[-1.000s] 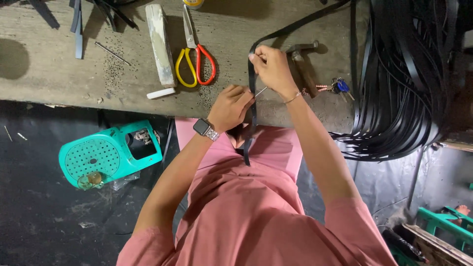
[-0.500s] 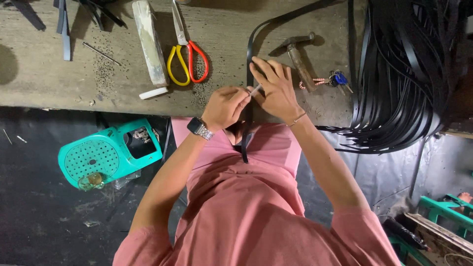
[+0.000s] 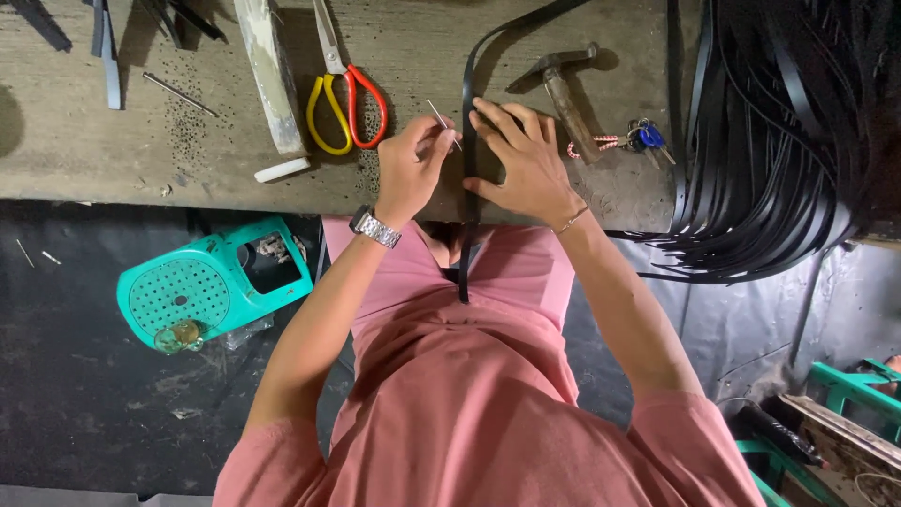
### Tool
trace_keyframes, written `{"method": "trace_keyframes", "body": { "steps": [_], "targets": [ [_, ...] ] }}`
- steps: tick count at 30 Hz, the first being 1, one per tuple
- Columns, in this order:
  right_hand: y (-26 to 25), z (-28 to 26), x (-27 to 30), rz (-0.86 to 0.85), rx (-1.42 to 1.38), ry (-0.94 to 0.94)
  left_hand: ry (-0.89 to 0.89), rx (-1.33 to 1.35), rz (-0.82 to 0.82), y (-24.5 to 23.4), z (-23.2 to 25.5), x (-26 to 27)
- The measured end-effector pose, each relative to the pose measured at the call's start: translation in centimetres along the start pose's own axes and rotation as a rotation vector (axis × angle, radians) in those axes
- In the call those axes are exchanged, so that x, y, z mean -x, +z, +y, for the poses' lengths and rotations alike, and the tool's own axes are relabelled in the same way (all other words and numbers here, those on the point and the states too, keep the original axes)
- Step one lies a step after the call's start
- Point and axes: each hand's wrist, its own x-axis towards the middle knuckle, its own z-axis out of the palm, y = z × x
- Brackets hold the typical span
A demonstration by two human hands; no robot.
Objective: Punching a series of holes into a leather strap using a hand punch and a hammer on a workbench.
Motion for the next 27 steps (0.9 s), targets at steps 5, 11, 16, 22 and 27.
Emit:
{"method": "trace_keyframes", "body": {
  "steps": [5, 11, 16, 22, 27],
  "targets": [
    [-0.1, 0.2, 0.0, -0.059, 0.027, 0.023, -0.046, 0.075, -0.043, 0.4, -0.3, -0.5],
    [-0.3, 0.1, -0.1, -0.066, 0.016, 0.025, -0.010, -0.016, -0.069, 0.4, -0.6, -0.2],
    [-0.3, 0.2, -0.2, -0.064, -0.009, 0.018, 0.025, -0.060, -0.048, 0.6, -1.0, -0.3],
    [-1.1, -0.1, -0.6, -0.240, 0.094, 0.074, 0.085, -0.306, -0.141, 0.5, -0.9, -0.5],
    [-1.0, -0.2, -0.5, -0.236, 0.102, 0.073, 0.074, -0.335, -0.151, 0.6, -1.0, -0.5]
  ]
}}
